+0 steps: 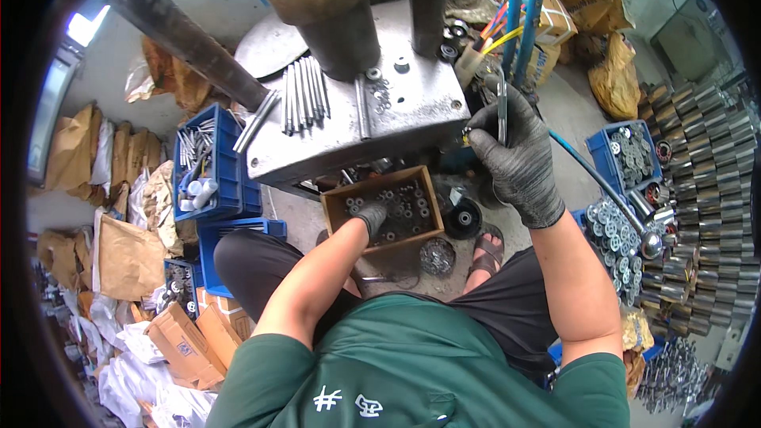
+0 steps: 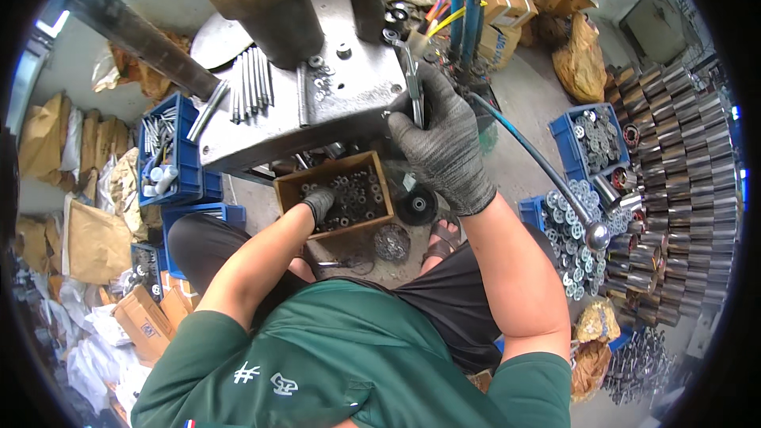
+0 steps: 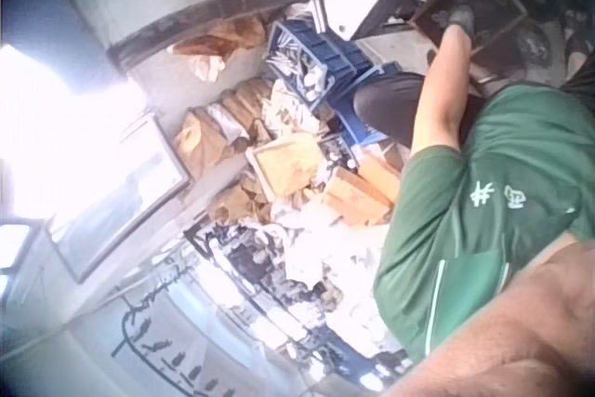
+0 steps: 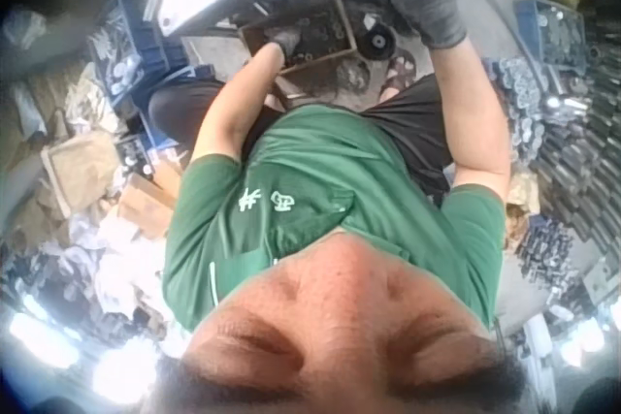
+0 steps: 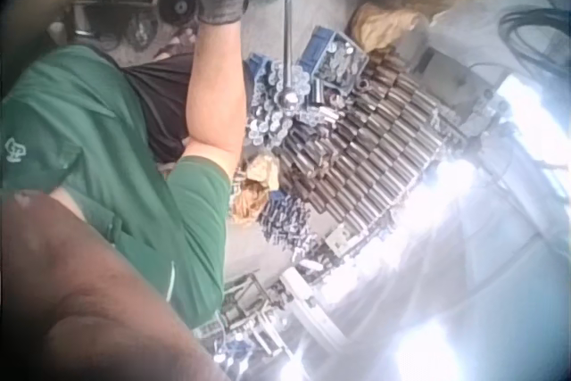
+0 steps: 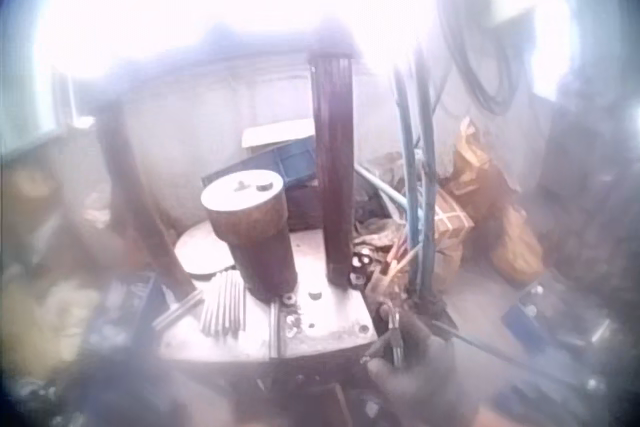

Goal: Assemble metal rods and components using a mechanical press machine.

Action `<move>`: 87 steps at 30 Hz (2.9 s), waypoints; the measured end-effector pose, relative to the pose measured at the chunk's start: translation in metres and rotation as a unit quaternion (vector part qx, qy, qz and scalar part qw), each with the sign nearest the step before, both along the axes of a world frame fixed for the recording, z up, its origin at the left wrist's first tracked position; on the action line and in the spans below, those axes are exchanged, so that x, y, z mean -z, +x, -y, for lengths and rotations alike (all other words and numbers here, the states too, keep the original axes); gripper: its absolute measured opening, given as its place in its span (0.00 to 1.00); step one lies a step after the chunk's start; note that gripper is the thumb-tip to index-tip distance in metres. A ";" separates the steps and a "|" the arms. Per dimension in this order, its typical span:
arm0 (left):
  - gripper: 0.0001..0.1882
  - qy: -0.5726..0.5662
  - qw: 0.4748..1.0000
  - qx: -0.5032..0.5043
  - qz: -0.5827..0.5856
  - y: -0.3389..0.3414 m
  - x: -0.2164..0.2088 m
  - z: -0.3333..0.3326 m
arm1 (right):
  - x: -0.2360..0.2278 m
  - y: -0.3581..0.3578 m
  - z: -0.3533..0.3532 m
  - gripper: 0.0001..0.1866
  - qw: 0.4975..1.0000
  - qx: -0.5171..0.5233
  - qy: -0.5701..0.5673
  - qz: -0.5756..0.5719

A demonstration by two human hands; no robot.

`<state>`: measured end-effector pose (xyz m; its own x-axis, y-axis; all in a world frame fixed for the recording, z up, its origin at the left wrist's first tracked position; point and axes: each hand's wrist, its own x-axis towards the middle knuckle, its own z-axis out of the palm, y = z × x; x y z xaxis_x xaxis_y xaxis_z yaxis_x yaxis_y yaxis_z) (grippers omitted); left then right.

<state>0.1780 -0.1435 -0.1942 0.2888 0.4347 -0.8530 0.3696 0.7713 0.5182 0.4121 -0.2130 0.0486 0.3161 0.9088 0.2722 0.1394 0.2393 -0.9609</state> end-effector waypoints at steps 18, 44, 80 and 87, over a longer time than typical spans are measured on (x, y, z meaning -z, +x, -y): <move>0.15 0.156 0.903 -0.027 0.399 -0.003 -0.201 -0.029 | -0.011 -0.039 -0.009 0.41 0.997 -0.074 0.016 -0.027; 0.13 0.140 0.912 -0.015 0.385 0.006 -0.186 -0.027 | 0.018 -0.058 -0.034 0.31 0.992 -0.046 -0.118 -0.001; 0.05 0.188 0.885 -0.158 0.395 -0.008 -0.194 -0.049 | -0.015 -0.038 -0.029 0.23 0.840 -0.020 0.082 0.537; 0.06 0.183 0.886 -0.165 0.392 -0.009 -0.196 -0.050 | -0.017 -0.040 -0.028 0.24 0.832 -0.029 0.069 0.549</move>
